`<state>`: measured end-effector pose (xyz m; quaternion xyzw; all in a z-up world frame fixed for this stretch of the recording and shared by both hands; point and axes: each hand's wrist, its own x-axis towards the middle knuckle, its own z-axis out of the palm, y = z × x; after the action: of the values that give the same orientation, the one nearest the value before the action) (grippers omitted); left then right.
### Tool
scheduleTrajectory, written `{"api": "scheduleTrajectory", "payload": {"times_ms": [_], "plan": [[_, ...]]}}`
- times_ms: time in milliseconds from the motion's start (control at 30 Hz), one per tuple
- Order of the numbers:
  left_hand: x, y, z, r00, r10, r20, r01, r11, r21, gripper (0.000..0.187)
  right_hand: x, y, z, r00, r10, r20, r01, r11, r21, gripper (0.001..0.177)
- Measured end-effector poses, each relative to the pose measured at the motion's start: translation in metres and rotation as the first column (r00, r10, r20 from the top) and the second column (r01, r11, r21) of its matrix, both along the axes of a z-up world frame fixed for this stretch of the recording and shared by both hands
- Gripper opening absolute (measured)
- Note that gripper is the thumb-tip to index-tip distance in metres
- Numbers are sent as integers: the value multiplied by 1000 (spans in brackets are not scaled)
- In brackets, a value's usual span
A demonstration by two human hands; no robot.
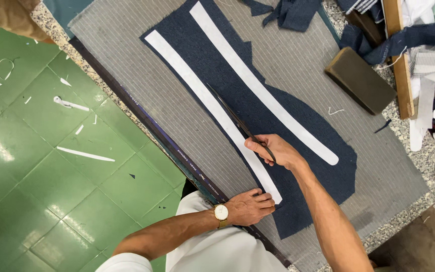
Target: The person uses shears to cut a dark fabric along white paper strips laid on a cutting mat. After cutting, the person uses a wooden ruler and a blue chalk marker to draw straight lines on the fabric.
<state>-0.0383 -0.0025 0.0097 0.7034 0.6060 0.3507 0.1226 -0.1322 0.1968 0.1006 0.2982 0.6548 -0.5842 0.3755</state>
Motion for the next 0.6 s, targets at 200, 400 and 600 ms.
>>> {"api": "scheduleTrajectory", "payload": {"times_ms": [200, 400, 600], "plan": [[-1, 0, -4, 998, -25, -50, 24, 999, -37, 22, -3, -4, 2, 1000, 2, -9, -1, 1000, 20, 34], [-18, -11, 6, 1000, -20, 12, 20, 998, 56, 24, -6, 0, 0, 999, 32, 8, -32, 999, 3, 35], [-113, -36, -26, 960, 270, 71, -278, 951, 133, 47, -8, 1, -29, 998, -51, -39, 53, 998, 37, 67]]}}
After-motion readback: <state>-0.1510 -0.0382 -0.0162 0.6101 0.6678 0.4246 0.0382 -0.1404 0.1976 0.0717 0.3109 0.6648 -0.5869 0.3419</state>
